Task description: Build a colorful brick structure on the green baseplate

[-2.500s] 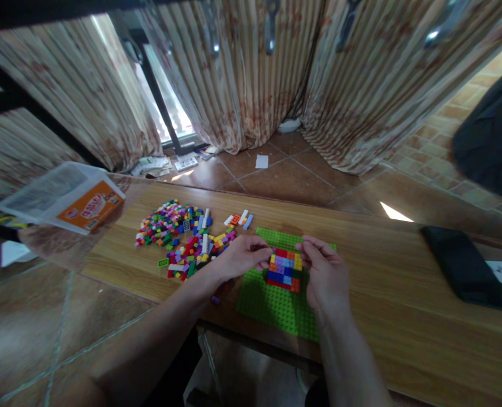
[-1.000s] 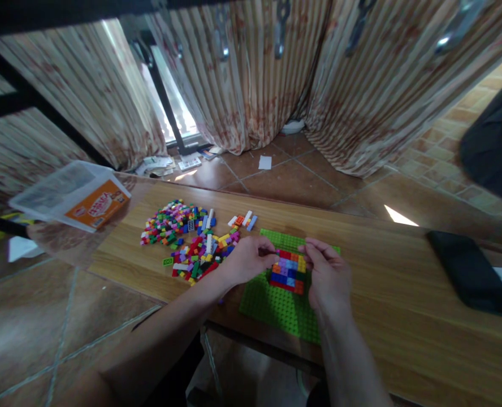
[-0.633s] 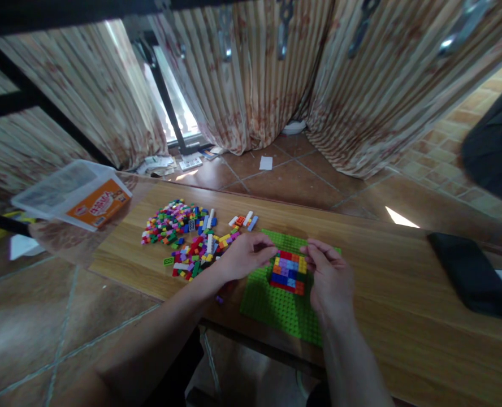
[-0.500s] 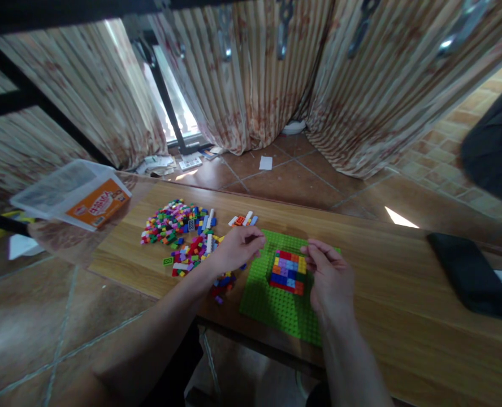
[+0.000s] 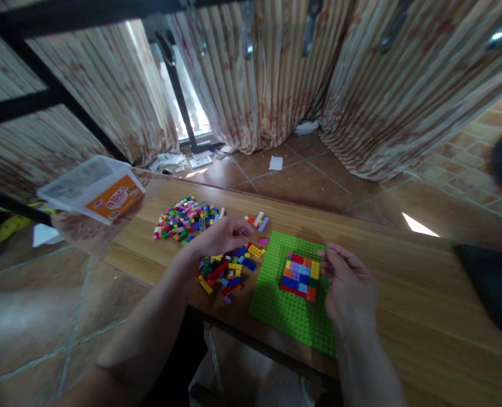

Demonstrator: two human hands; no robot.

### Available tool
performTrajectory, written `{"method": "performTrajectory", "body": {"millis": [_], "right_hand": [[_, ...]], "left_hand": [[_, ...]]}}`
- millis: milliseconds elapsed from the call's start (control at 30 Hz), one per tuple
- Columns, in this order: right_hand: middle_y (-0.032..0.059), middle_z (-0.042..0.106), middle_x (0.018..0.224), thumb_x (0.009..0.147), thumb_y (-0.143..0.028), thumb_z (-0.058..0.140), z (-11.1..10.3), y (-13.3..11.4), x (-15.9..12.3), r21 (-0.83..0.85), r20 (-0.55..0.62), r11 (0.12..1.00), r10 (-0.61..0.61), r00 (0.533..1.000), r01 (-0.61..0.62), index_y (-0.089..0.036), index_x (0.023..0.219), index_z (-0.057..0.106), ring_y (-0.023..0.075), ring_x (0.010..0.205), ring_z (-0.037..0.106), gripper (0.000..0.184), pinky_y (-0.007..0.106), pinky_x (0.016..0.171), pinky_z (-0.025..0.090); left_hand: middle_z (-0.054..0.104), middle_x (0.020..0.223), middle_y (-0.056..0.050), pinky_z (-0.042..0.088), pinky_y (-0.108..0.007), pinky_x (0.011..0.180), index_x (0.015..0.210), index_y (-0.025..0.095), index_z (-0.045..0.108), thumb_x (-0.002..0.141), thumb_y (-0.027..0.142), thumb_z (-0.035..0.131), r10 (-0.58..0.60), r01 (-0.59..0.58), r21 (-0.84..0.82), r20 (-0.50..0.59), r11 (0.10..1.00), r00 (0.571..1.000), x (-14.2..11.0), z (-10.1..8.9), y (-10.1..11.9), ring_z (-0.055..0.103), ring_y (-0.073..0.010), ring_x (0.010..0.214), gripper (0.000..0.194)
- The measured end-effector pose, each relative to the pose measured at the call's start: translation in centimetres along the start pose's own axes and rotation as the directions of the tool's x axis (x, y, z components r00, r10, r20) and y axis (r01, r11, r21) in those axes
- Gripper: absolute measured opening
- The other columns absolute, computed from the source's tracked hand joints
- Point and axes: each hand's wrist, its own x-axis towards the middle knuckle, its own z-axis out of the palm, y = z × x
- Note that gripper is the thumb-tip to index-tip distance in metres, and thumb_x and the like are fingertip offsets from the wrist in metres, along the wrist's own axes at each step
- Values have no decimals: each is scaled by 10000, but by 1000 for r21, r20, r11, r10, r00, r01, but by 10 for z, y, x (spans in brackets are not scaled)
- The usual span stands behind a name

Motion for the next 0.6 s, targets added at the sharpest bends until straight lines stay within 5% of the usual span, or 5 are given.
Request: {"method": "performTrajectory", "body": {"millis": [267,467,600], "right_hand": [[-18,696,677,531,-304,872,0,4,3,-26,25,999,-18,1000,19,-193,791,737,43,571,584,314,96,480,455],[-11,700,688,546,-284,854,-1,6,3,-22,29,1000,-19,999,20,-184,801,739,42,578,589,297,95,493,458],[-15,701,683,545,-266,837,-1,5,3,-20,28,1000,-11,1000,12,-188,792,742,41,572,588,275,95,500,465]], "left_hand": [[729,896,-33,476,-233,722,961,149,735,716,183,714,8,-85,234,310,968,951,-12,3,15,649,-154,795,248],[718,1022,-30,478,-264,748,927,223,761,693,201,707,-82,-72,448,316,891,945,-15,10,27,657,-199,887,241],[714,954,-34,468,-257,707,871,205,758,710,216,699,-94,-58,444,312,894,945,-14,8,23,649,-186,819,171]]}}
